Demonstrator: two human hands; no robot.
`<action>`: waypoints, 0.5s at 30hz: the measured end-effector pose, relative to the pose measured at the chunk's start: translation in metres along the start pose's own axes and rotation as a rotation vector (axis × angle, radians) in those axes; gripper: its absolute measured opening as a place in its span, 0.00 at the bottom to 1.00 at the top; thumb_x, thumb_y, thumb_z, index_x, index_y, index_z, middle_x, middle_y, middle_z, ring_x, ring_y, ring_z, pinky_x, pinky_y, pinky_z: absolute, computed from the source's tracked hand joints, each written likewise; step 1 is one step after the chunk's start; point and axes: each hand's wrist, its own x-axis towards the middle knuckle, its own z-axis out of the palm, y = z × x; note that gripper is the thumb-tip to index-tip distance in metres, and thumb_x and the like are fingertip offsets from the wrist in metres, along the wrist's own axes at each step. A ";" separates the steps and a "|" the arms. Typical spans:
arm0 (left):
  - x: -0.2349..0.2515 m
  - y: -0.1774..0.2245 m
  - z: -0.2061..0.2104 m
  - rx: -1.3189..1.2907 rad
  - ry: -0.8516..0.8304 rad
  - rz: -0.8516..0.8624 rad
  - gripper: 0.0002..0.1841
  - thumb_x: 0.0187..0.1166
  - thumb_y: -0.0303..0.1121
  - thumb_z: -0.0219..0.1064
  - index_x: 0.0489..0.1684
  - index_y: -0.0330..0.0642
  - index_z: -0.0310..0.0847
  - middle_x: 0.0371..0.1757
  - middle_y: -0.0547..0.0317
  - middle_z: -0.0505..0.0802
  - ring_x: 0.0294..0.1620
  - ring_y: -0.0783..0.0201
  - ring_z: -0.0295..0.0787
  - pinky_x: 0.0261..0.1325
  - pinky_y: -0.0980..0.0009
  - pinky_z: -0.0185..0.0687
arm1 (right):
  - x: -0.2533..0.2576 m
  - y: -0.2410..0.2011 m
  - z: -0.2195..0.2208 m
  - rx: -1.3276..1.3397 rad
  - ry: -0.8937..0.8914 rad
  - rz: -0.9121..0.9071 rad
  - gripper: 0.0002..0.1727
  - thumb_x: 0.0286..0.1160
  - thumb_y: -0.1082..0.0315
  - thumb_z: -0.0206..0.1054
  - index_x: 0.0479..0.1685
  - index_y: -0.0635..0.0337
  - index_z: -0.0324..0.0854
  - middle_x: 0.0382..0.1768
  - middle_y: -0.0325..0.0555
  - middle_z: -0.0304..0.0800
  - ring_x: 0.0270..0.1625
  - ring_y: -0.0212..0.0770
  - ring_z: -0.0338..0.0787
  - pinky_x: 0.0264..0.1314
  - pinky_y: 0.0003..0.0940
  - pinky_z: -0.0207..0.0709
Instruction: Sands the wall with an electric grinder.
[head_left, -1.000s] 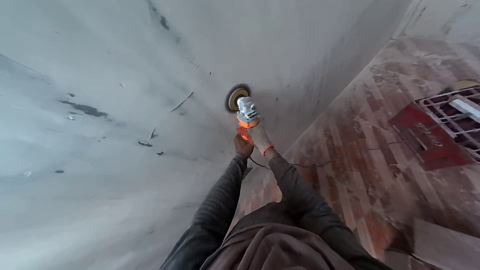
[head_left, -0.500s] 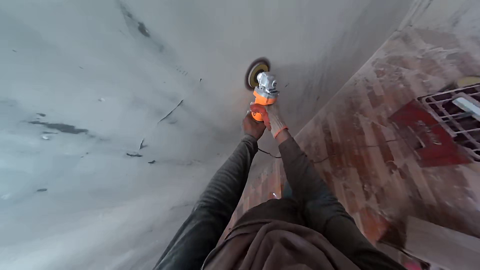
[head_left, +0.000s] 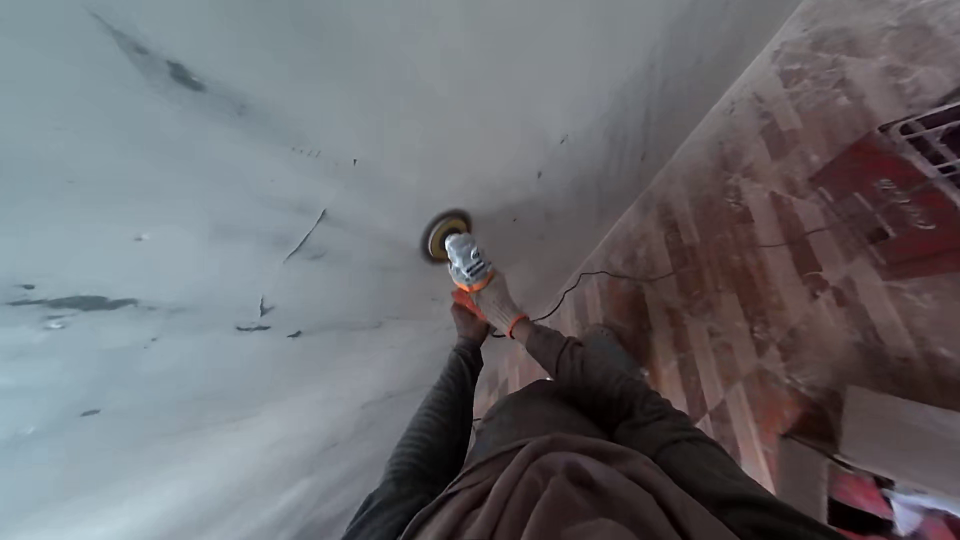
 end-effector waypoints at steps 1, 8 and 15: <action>-0.007 -0.013 0.000 0.001 0.004 -0.002 0.34 0.53 0.34 0.79 0.57 0.17 0.76 0.45 0.44 0.94 0.46 0.69 0.93 0.57 0.69 0.90 | -0.004 0.012 0.004 0.013 -0.016 0.023 0.29 0.70 0.59 0.75 0.66 0.69 0.81 0.59 0.54 0.91 0.66 0.40 0.88 0.75 0.36 0.78; 0.017 0.007 0.018 0.124 -0.073 -0.056 0.32 0.55 0.31 0.79 0.58 0.17 0.76 0.48 0.41 0.93 0.51 0.64 0.92 0.62 0.67 0.88 | 0.018 0.014 -0.014 0.020 -0.001 0.125 0.30 0.72 0.62 0.75 0.70 0.70 0.77 0.64 0.60 0.88 0.70 0.46 0.85 0.78 0.40 0.76; 0.062 0.044 0.092 0.314 -0.286 -0.131 0.24 0.58 0.33 0.81 0.52 0.28 0.84 0.43 0.40 0.94 0.48 0.48 0.93 0.58 0.46 0.87 | 0.043 0.018 -0.106 -0.345 -0.282 0.326 0.22 0.89 0.68 0.56 0.75 0.75 0.72 0.70 0.72 0.81 0.73 0.64 0.81 0.78 0.56 0.71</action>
